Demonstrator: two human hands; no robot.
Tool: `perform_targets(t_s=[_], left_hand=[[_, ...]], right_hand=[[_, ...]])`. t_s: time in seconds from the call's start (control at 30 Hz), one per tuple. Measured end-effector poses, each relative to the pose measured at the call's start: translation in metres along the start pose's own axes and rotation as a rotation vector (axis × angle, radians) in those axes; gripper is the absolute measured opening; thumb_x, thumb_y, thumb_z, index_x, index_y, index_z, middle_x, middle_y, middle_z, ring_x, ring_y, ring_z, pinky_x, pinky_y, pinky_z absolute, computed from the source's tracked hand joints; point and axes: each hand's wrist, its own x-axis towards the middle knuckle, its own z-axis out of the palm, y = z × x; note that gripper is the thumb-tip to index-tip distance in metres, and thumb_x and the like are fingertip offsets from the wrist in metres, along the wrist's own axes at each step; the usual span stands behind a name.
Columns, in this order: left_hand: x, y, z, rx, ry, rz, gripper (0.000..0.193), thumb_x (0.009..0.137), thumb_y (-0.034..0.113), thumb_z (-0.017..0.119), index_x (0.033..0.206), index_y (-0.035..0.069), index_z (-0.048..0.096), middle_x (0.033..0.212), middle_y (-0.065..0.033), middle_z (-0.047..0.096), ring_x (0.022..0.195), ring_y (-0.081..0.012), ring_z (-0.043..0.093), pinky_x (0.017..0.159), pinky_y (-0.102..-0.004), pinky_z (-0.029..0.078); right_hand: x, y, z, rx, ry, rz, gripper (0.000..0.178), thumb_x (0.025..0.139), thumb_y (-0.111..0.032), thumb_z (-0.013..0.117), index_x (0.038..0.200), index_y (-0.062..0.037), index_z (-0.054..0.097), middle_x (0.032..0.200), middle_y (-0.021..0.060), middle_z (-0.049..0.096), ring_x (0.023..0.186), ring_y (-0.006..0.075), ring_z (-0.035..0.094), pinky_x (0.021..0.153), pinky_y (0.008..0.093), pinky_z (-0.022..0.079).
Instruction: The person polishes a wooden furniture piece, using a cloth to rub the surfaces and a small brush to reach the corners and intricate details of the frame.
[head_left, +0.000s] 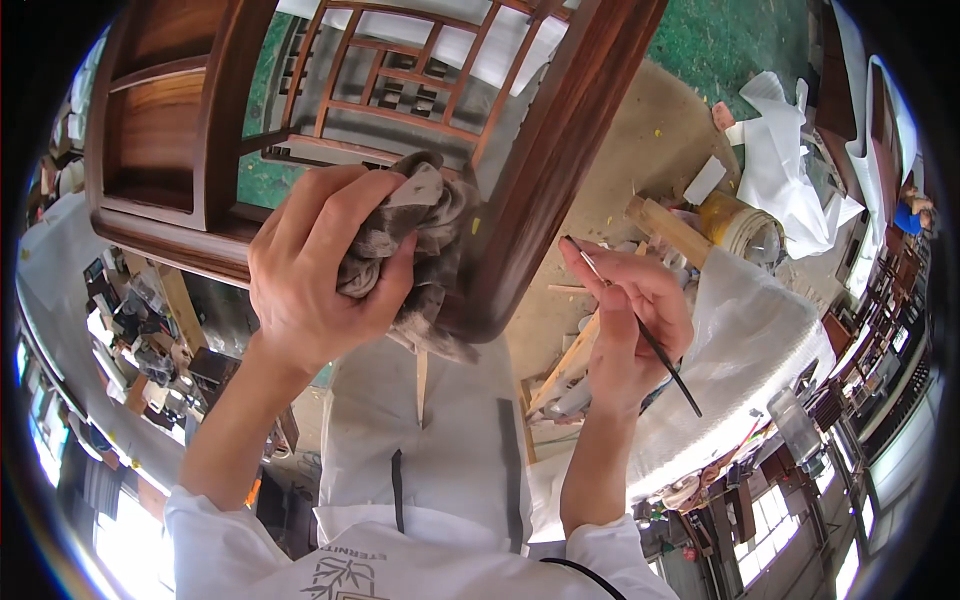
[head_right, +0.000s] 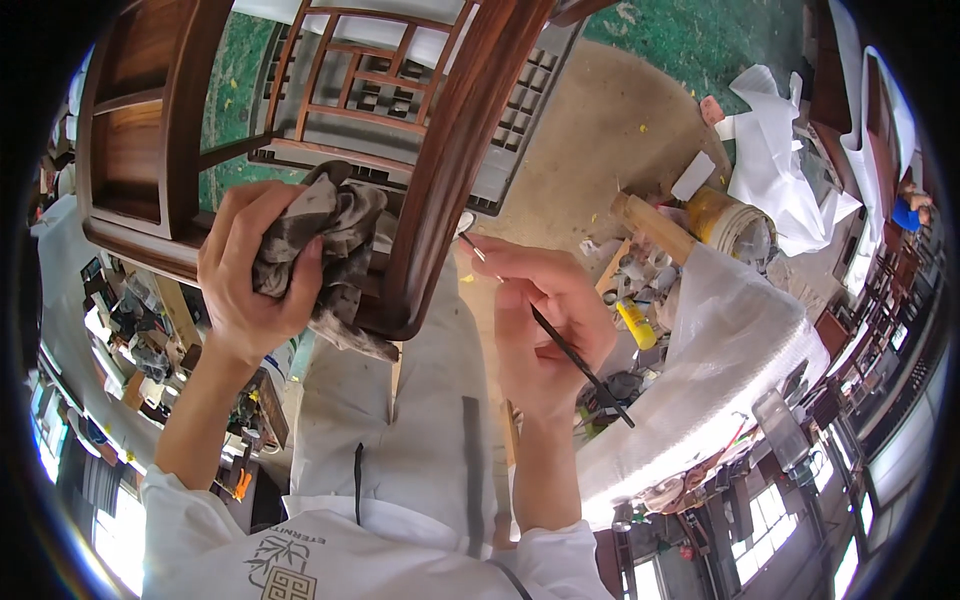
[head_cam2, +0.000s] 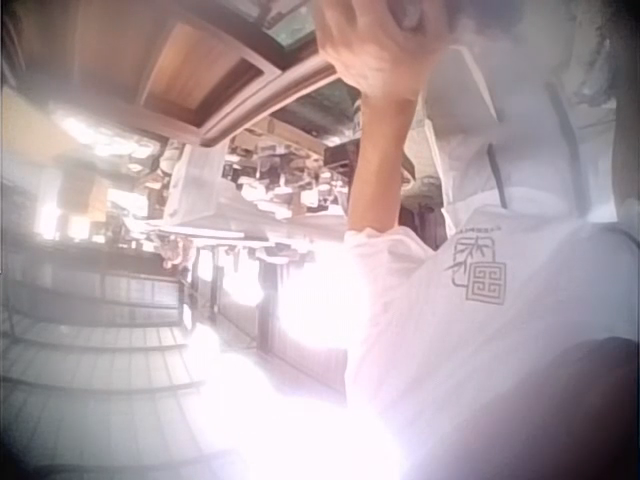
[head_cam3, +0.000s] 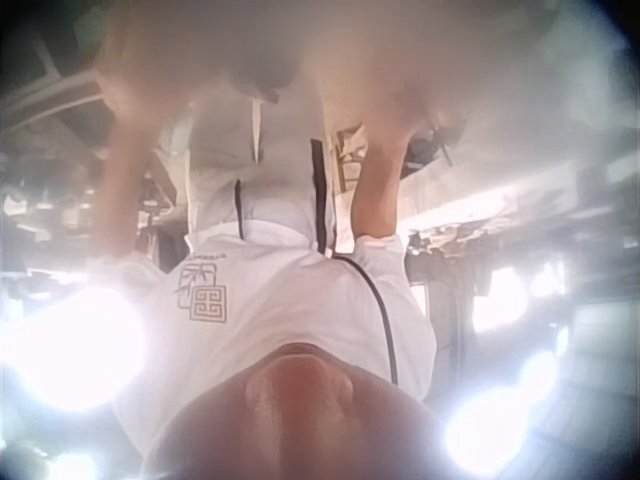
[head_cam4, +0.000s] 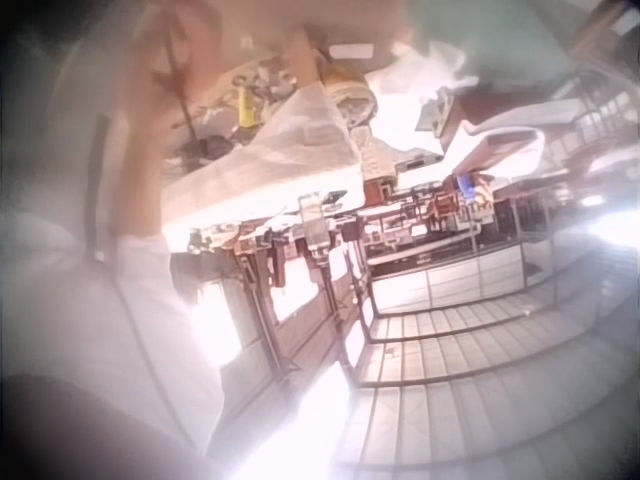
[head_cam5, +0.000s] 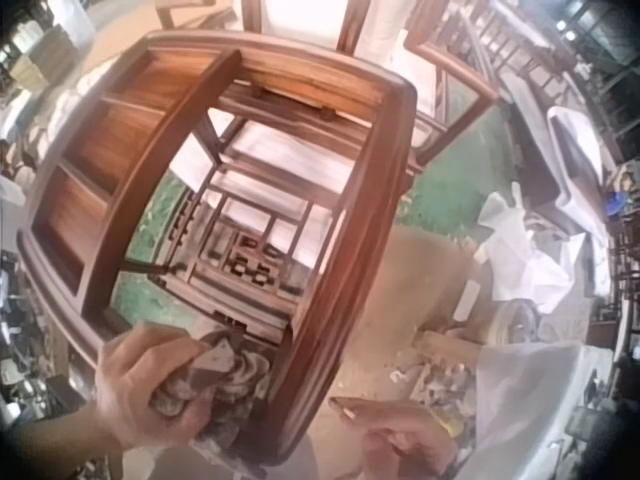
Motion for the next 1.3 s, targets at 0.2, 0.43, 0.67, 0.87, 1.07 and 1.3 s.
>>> perform_targets(t_s=[0.2, 0.43, 0.67, 0.87, 1.07, 1.3], left_hand=[[0.001, 0.001, -0.001, 0.024, -0.007, 0.006, 0.041, 0.066, 0.006, 0.073, 0.106, 0.005, 0.065, 0.097, -0.0111, 0.065, 0.076, -0.0290, 0.064, 0.065, -0.0357, 0.053], [0.000, -0.001, -0.001, 0.025, 0.006, 0.019, 0.041, 0.067, 0.007, 0.072, 0.106, 0.005, 0.064, 0.097, -0.0108, 0.065, 0.076, -0.0287, 0.064, 0.066, -0.0355, 0.053], [0.000, -0.001, -0.002, 0.020, 0.003, 0.020, 0.042, 0.066, 0.006, 0.073, 0.107, 0.005, 0.064, 0.096, -0.0107, 0.065, 0.075, -0.0286, 0.064, 0.065, -0.0352, 0.052], [0.000, -0.001, -0.001, 0.015, -0.005, 0.007, 0.043, 0.066, 0.006, 0.073, 0.108, 0.005, 0.064, 0.096, -0.0102, 0.065, 0.074, -0.0285, 0.063, 0.064, -0.0354, 0.052], [0.000, 0.000, -0.002, 0.029, -0.012, -0.007, 0.043, 0.066, 0.006, 0.074, 0.108, 0.006, 0.064, 0.097, -0.0098, 0.065, 0.074, -0.0282, 0.063, 0.064, -0.0354, 0.052], [0.001, 0.000, -0.002, 0.032, -0.014, 0.005, 0.042, 0.066, 0.007, 0.073, 0.107, 0.006, 0.064, 0.097, -0.0097, 0.065, 0.074, -0.0277, 0.063, 0.065, -0.0350, 0.052]], right_hand=[[-0.001, 0.000, -0.001, -0.055, 0.020, -0.005, 0.014, 0.089, 0.015, 0.051, 0.100, 0.0092, 0.059, 0.102, 0.0208, 0.067, 0.101, 0.0293, 0.069, 0.091, 0.0369, 0.056], [0.000, -0.009, 0.003, -0.185, 0.094, 0.060, 0.015, 0.089, 0.016, 0.054, 0.101, 0.0081, 0.058, 0.100, 0.0185, 0.068, 0.095, 0.0257, 0.071, 0.087, 0.0311, 0.055], [0.001, -0.005, 0.001, -0.251, 0.117, 0.032, 0.017, 0.090, 0.015, 0.054, 0.105, 0.0075, 0.056, 0.099, 0.0164, 0.069, 0.097, 0.0268, 0.071, 0.086, 0.0282, 0.055], [0.003, -0.001, 0.000, -0.111, 0.119, 0.035, 0.015, 0.091, 0.014, 0.052, 0.105, 0.0080, 0.056, 0.105, 0.0200, 0.068, 0.100, 0.0271, 0.070, 0.090, 0.0307, 0.054], [0.015, -0.001, 0.004, -0.174, 0.060, -0.016, 0.019, 0.089, 0.017, 0.051, 0.104, 0.0073, 0.058, 0.109, 0.0238, 0.068, 0.104, 0.0237, 0.068, 0.092, 0.0298, 0.052], [0.026, -0.002, 0.005, -0.134, 0.046, -0.001, 0.019, 0.089, 0.018, 0.049, 0.102, 0.0078, 0.059, 0.112, 0.0249, 0.068, 0.103, 0.0209, 0.068, 0.090, 0.0270, 0.052]])
